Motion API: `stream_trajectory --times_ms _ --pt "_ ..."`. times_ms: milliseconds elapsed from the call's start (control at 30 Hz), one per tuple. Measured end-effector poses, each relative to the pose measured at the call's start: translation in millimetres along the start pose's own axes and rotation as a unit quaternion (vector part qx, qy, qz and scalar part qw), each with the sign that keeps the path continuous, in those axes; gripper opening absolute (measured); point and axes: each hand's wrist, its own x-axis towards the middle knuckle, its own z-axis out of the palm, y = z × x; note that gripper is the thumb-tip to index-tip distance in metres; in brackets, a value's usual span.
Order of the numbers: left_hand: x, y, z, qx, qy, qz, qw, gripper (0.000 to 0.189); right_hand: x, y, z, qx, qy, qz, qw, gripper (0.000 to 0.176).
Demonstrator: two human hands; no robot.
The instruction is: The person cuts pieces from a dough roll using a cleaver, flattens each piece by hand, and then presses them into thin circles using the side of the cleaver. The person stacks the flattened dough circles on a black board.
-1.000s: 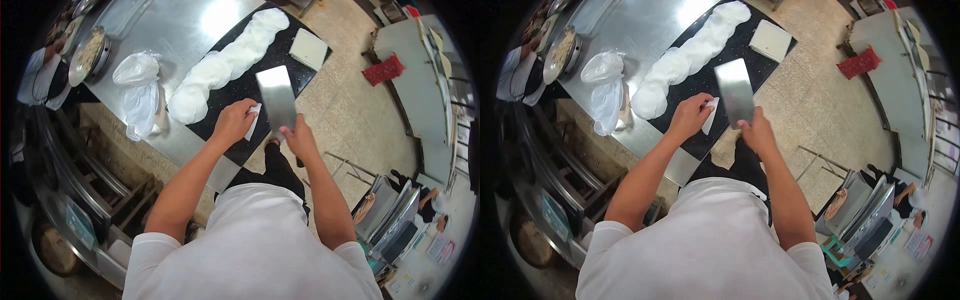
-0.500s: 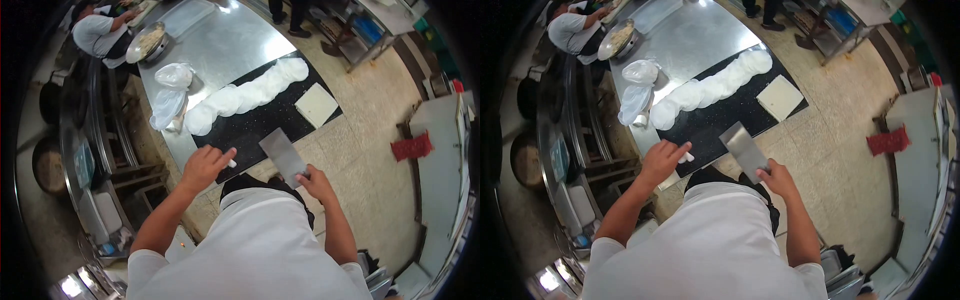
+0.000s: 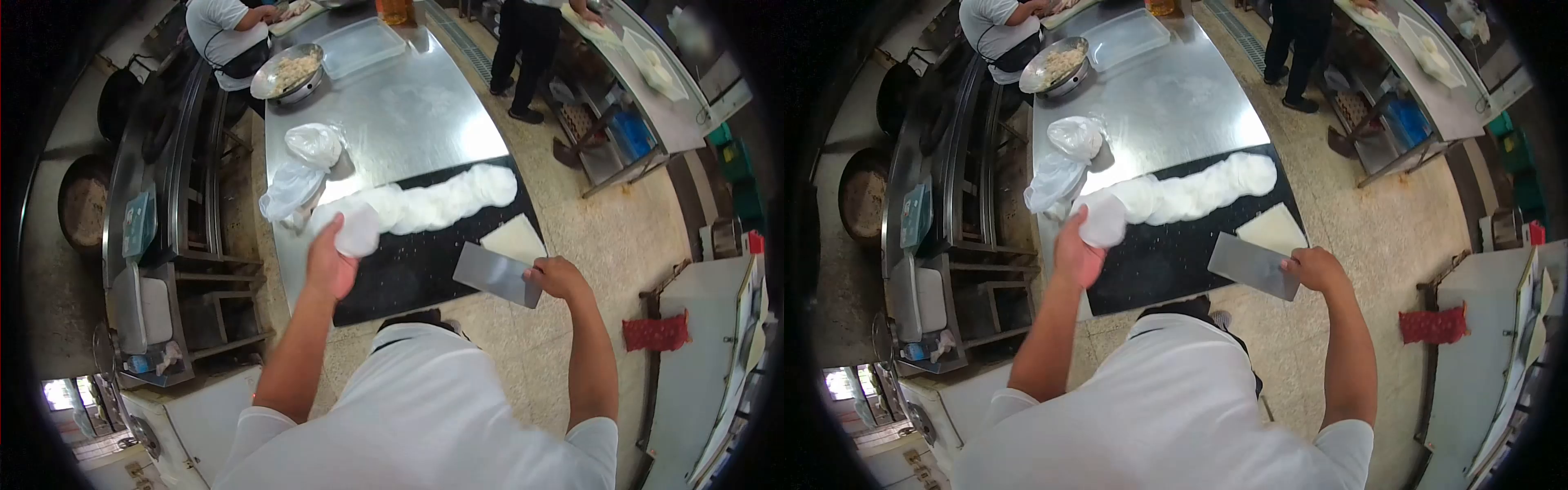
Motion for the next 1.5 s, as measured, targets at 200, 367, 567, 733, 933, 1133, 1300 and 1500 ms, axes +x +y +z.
stream_trajectory --times_ms 200,367,567,733,933,1133,1300,1500 --pt "29 -61 41 -0.182 -0.132 -0.144 0.964 0.065 33 14 -18 -0.018 0.123 0.035 0.992 0.037" --pt "45 -70 86 -0.203 -0.170 -0.162 0.951 0.078 61 19 -25 -0.007 0.150 0.005 0.989 0.042" --pt "43 -95 119 -0.233 -0.154 -0.113 0.954 0.082 100 25 -34 0.019 0.110 -0.060 0.992 0.045" --pt "17 -146 159 -0.261 -0.122 -0.041 0.957 0.083 109 37 -47 -0.004 0.068 -0.150 0.986 0.046" --pt "-18 -206 207 -0.222 -0.091 0.081 0.967 0.073 106 55 -82 0.189 0.039 -0.294 0.936 0.028" --pt "-26 -246 237 -0.189 -0.028 0.191 0.963 0.067 107 45 -92 0.523 -0.259 -0.233 0.778 0.030" --pt "11 -257 255 -0.157 -0.048 0.228 0.960 0.067 119 58 -102 0.659 -0.287 -0.147 0.680 0.023" --pt "37 -273 280 -0.123 0.021 0.263 0.957 0.071 160 67 -137 0.687 -0.322 -0.121 0.640 0.035"
